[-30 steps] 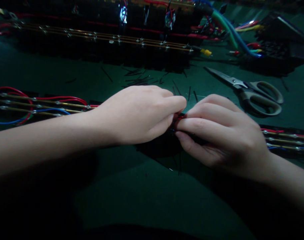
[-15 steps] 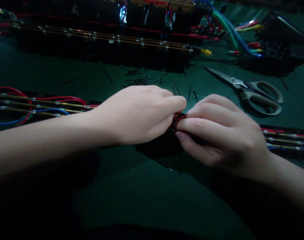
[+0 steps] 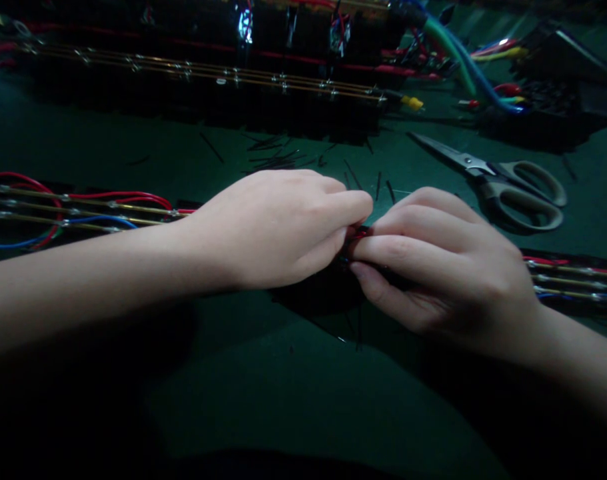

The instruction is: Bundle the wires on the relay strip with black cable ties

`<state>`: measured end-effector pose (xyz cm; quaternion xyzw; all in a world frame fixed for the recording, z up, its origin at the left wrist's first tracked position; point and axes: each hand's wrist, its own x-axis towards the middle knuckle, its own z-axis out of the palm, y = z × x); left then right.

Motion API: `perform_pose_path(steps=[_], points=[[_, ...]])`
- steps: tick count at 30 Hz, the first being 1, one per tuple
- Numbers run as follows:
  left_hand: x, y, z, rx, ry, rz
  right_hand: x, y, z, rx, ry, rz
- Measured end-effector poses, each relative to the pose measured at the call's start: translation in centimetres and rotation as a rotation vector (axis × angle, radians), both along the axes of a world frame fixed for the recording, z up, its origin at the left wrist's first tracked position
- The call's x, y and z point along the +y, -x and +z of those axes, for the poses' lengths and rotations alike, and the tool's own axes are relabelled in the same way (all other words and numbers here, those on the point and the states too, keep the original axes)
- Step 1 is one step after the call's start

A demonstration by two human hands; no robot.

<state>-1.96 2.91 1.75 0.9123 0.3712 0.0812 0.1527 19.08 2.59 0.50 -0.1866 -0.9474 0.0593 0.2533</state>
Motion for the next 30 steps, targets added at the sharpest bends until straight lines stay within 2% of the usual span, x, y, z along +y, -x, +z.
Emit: perform_pose_path(steps=[11,25,30], points=[[0.0,-0.2,0.1,0.014,-0.001,0.015,-0.1,0.0,0.1,-0.016,0.013,-0.043],[-0.3,-0.5,0.9,0.027,0.061,0.025,-0.1,0.0,0.1,-0.014,0.007,-0.007],[-0.1,-0.8,1.0,0.098,0.07,0.054,-0.4,-0.2,0.3,-0.054,0.013,-0.042]])
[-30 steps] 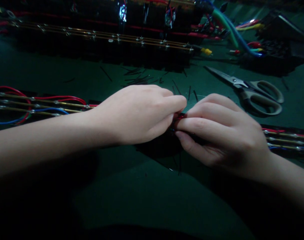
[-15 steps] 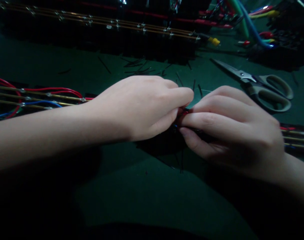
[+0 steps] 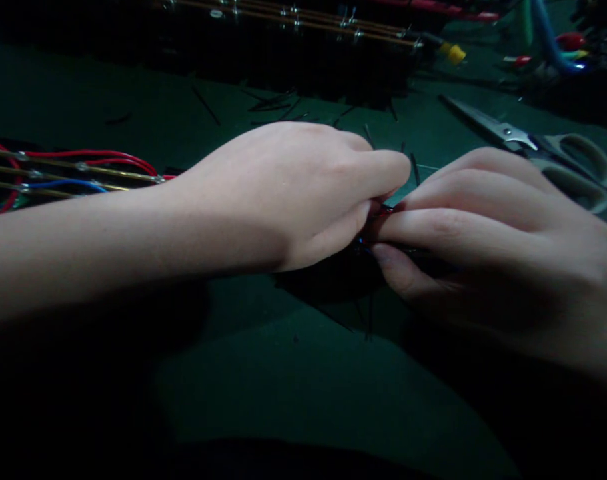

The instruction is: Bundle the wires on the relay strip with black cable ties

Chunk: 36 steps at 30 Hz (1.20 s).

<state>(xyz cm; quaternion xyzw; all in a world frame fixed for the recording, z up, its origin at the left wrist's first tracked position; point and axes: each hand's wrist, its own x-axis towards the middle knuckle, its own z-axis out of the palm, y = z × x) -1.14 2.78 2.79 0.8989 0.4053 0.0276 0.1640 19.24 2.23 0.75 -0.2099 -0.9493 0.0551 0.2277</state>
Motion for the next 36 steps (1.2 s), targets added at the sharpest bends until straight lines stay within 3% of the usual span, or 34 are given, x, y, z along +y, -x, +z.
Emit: perform_pose_path(steps=[20,27,36], points=[[0.13,-0.4,0.04,0.102,-0.029,0.034,0.05,-0.06,-0.14,0.036,0.107,-0.099],[-0.05,-0.42,0.11,0.079,-0.007,0.031,0.3,-0.52,-0.42,0.029,0.002,-0.005],[-0.03,-0.17,0.09,0.038,-0.02,0.022,-0.08,-0.03,-0.09,0.009,0.031,-0.055]])
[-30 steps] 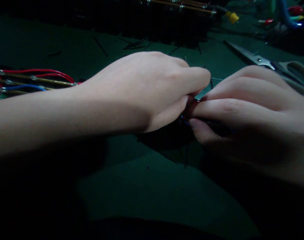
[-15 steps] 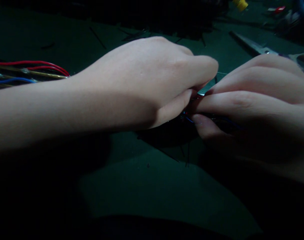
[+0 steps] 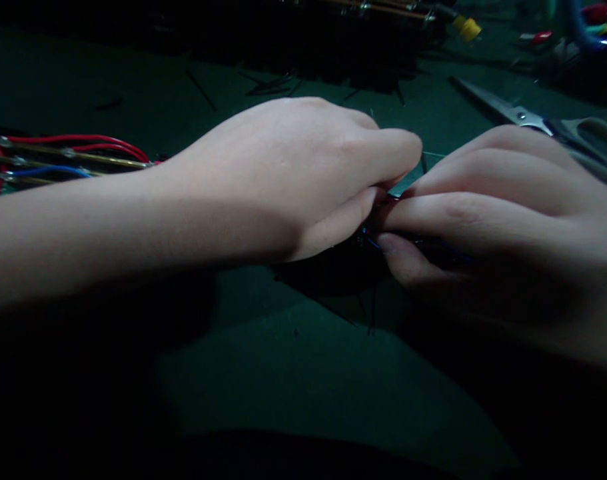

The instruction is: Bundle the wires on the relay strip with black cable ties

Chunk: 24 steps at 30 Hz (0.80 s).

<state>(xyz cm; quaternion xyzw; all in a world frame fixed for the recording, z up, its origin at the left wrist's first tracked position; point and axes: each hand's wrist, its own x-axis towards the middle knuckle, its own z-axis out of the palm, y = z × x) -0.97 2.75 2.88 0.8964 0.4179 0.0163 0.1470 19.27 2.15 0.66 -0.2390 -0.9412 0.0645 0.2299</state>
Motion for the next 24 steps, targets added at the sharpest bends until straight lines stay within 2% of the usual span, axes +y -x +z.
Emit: perform_pose_path(steps=[7,12,17,24], points=[[-0.1,0.0,0.0,-0.007,0.011,-0.003,-0.2,-0.1,0.1,-0.03,0.001,-0.018],[-0.2,0.3,-0.1,-0.067,0.015,-0.03,0.1,-0.1,0.0,-0.001,-0.033,0.049],[-0.1,0.4,-0.2,-0.078,0.018,-0.031,0.0,0.1,0.0,-0.005,-0.006,0.007],[0.4,0.9,-0.6,-0.189,0.068,-0.017,0.1,0.0,0.0,0.071,0.036,0.024]])
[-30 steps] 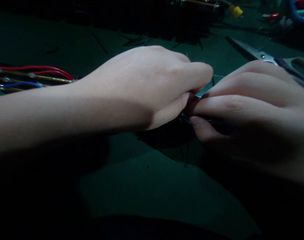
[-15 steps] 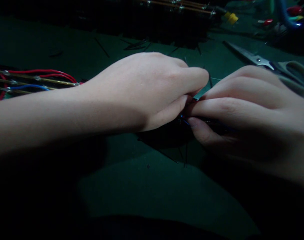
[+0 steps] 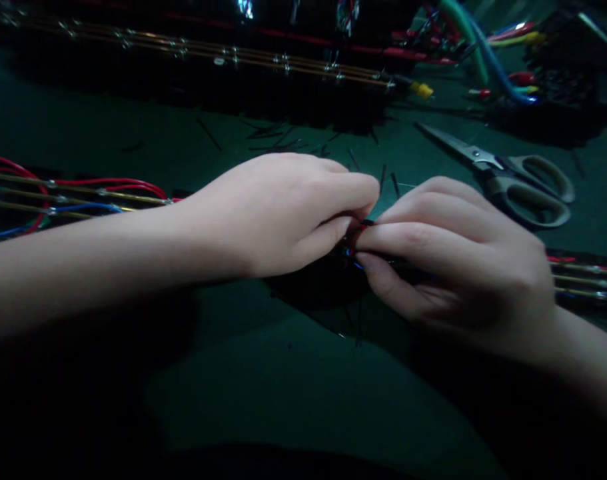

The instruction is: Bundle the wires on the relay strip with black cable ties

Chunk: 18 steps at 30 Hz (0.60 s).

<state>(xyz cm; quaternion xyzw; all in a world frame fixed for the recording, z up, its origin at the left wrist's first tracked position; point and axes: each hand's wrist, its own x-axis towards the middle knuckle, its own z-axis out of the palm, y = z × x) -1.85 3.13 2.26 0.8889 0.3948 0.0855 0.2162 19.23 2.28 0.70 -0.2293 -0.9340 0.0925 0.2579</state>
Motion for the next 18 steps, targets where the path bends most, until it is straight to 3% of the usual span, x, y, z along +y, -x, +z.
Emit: perform_pose_path(steps=[9,18], points=[[0.04,0.35,-0.13,-0.064,-0.008,-0.002,-0.14,0.19,0.56,0.055,0.112,-0.157],[-0.04,0.39,-0.16,-0.062,-0.043,-0.029,0.19,0.14,0.6,0.041,0.143,-0.163]])
